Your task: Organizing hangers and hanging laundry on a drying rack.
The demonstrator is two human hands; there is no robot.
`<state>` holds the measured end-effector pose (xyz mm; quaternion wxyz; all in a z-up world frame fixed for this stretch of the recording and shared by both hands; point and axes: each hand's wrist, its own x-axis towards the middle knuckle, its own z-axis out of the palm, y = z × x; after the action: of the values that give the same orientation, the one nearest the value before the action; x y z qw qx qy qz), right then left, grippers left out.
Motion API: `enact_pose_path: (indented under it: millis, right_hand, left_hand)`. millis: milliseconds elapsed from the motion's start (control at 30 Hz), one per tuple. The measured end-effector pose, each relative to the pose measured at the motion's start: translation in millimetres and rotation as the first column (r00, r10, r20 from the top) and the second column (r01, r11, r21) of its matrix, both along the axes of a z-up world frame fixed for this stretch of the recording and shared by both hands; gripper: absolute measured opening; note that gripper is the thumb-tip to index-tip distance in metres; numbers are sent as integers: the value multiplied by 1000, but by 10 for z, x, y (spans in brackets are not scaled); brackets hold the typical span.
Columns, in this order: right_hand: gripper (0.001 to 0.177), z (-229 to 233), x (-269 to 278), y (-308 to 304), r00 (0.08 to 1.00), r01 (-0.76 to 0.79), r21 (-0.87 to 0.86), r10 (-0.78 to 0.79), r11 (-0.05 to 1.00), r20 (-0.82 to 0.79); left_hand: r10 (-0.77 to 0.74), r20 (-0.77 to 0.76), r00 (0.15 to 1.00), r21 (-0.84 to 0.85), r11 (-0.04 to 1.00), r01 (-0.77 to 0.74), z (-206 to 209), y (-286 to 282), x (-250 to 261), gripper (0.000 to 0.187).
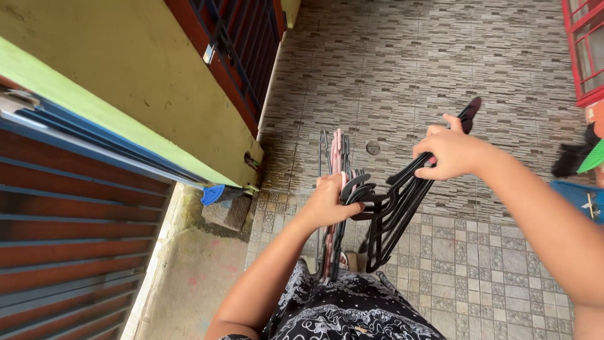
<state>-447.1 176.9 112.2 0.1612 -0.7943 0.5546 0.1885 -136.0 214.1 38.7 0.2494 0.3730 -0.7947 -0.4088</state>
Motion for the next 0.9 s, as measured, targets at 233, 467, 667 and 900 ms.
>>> enact_pose_path:
  millis: [233, 467, 667, 900]
  right_hand:
    - [33, -359, 104, 67, 965, 36, -260, 34, 965, 261]
    - [48, -866, 992, 462, 831, 370, -706, 125, 604, 542]
    - [67, -1216, 2141, 706, 680, 539, -566, 74, 624, 729]
    - [28, -1363, 2434, 670, 690, 515, -521, 33, 681, 723]
  left_hand:
    - [108, -339, 935, 239, 971, -25, -228, 39, -43, 34]
    - [369, -441, 818, 400, 897, -188, -345, -159, 91, 22]
    - [448, -410, 795, 602, 787, -134, -238, -450, 428, 24]
    - [276, -407, 871, 709, 697, 110, -328, -632, 855, 40]
